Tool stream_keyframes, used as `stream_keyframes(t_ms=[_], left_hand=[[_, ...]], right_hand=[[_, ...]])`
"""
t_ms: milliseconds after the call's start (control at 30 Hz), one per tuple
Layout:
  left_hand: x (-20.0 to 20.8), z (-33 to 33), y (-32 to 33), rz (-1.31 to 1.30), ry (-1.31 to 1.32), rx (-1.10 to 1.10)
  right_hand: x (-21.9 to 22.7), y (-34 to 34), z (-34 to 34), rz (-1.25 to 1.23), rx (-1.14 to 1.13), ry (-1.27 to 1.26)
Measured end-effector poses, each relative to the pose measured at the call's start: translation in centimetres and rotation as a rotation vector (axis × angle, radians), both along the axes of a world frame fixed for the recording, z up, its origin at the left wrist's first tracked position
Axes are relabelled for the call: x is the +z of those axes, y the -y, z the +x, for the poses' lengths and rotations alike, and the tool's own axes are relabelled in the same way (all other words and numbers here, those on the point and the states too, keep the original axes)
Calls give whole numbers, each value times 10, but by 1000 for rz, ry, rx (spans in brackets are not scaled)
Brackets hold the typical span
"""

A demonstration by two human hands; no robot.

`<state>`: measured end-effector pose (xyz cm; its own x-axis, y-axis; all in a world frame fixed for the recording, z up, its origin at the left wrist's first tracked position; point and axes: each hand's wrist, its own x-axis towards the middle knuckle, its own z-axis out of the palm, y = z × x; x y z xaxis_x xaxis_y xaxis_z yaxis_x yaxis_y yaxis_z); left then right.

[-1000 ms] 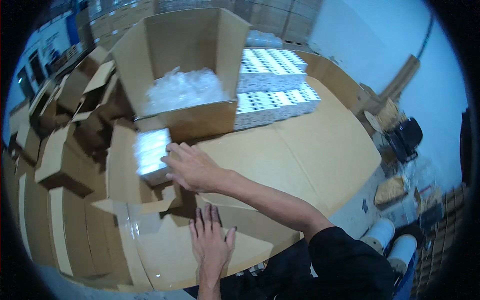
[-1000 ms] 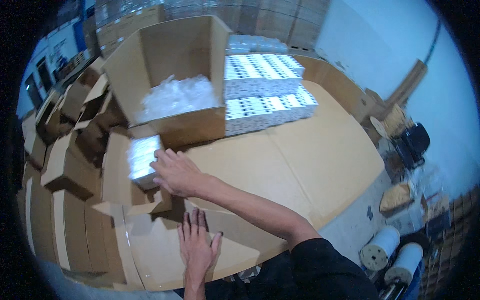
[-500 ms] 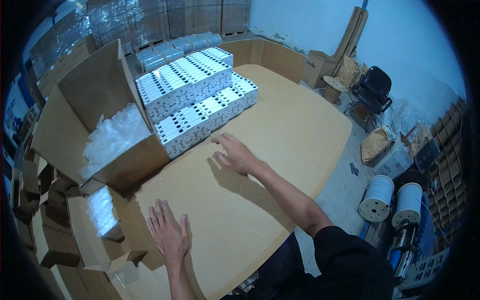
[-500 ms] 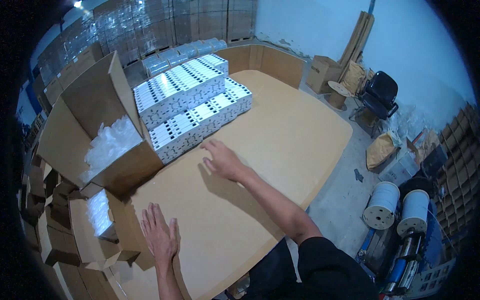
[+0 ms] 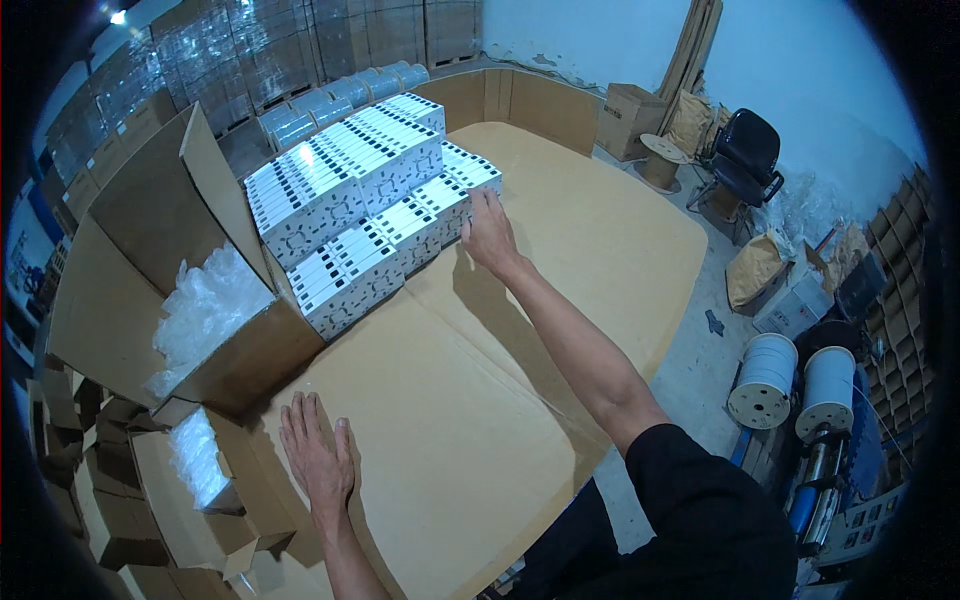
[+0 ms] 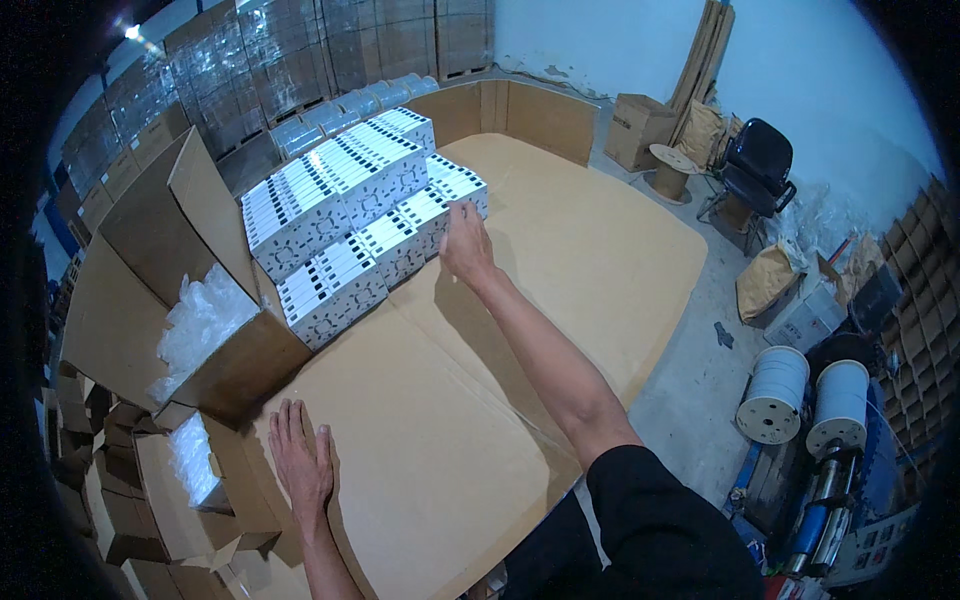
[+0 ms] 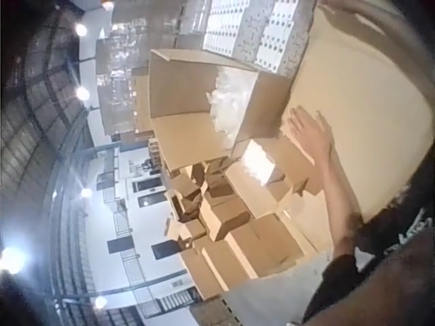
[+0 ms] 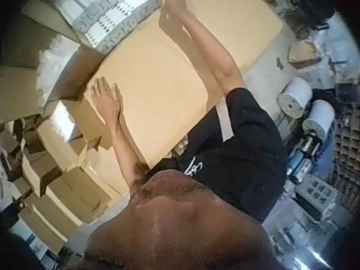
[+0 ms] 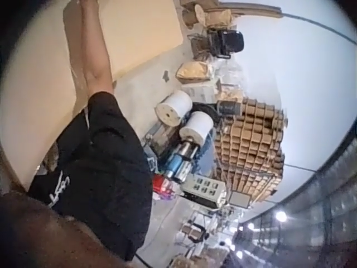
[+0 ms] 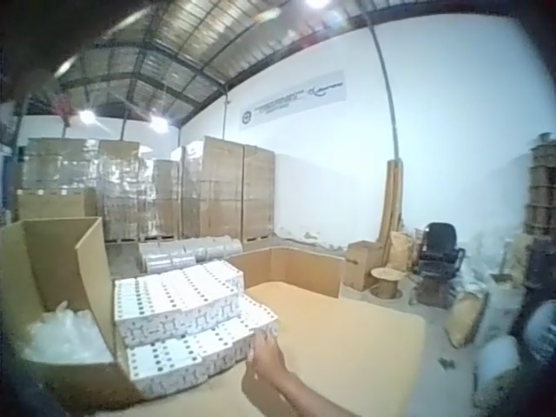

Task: Packing small white product boxes into individual plastic bags and then placing them into larger cardboard shipping boxes.

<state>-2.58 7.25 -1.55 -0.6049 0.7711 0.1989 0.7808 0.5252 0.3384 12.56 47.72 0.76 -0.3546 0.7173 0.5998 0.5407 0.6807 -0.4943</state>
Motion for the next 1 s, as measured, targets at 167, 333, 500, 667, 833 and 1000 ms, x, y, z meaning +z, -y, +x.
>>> stream_keyframes(t_ms=[167, 333, 500, 667, 833, 1000], left_hand=[[-1, -1, -1, 1, -2, 0], [1, 1, -2, 9, 14, 0], [0, -1, -2, 2, 14, 7], [-2, -2, 0, 10, 15, 17], [-1, 0, -1, 19, 24, 14], [-3, -2, -1, 18, 8, 9]], right_hand=[[-23, -20, -14, -72, -19, -114], [-26, -23, -23, -66, -14, -162], [-15, -21, -20, -97, -3, -117], [3, -2, -17, -36, -43, -30], [14, 18, -10, 174, 274, 132], [13, 27, -10, 168, 267, 182]])
